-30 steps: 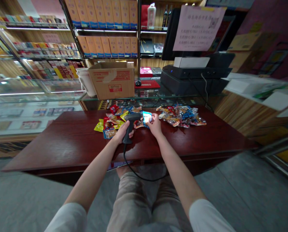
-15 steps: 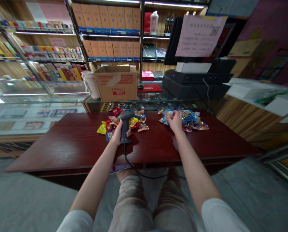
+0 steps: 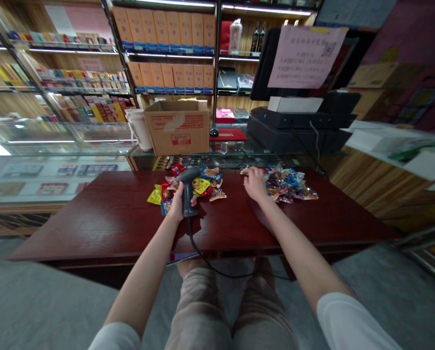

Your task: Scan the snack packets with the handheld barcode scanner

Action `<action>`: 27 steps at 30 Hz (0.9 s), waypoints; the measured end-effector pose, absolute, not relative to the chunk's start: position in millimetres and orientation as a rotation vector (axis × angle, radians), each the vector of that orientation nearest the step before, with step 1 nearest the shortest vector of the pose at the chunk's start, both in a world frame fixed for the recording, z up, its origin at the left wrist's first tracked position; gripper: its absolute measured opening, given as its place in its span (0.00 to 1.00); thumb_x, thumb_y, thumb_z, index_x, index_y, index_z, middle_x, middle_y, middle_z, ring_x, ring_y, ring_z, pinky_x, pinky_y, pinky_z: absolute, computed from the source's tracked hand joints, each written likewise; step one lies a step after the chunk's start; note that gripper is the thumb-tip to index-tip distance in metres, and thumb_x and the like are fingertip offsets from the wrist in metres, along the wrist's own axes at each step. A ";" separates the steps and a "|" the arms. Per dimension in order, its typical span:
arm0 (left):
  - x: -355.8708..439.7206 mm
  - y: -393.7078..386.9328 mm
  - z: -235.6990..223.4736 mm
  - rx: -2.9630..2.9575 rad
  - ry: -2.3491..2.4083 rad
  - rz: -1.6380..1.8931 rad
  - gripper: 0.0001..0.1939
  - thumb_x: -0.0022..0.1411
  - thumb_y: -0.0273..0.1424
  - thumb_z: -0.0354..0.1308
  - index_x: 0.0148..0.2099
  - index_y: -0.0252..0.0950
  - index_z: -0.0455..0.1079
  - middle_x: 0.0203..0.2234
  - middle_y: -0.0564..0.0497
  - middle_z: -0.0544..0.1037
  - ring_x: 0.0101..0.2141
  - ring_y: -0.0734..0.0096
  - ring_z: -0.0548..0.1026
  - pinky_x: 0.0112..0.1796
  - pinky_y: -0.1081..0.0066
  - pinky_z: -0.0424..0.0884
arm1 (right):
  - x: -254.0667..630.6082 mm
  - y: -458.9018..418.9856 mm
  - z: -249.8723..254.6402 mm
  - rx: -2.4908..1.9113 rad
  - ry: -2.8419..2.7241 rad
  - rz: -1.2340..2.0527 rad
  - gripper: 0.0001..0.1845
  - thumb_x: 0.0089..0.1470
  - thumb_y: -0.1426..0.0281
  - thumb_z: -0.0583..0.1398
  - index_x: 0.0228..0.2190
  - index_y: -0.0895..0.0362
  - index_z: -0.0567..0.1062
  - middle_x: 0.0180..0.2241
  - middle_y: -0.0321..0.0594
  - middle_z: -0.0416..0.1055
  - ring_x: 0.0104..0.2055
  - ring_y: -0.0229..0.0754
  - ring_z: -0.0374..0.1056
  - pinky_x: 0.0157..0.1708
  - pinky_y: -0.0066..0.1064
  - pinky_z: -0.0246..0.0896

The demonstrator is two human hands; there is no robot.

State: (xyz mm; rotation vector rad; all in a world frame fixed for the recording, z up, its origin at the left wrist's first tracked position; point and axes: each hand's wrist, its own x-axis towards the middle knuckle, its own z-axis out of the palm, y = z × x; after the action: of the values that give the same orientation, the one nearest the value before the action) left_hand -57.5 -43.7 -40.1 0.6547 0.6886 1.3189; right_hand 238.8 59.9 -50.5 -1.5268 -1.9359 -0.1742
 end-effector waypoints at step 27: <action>-56.0 -41.1 -37.5 0.709 0.757 1.322 0.26 0.66 0.56 0.53 0.34 0.35 0.66 0.13 0.55 0.65 0.13 0.75 0.63 0.16 0.77 0.58 | 176.9 98.2 -78.8 -1.357 -1.225 0.827 0.22 0.39 0.58 0.69 0.32 0.52 0.66 0.30 0.33 0.71 0.36 0.44 0.71 0.42 0.36 0.68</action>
State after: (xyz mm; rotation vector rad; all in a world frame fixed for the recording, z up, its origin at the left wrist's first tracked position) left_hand -56.0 -41.1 -37.5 0.7094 0.7571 1.3216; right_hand 176.9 98.2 -78.8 -1.3573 -1.2255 0.8273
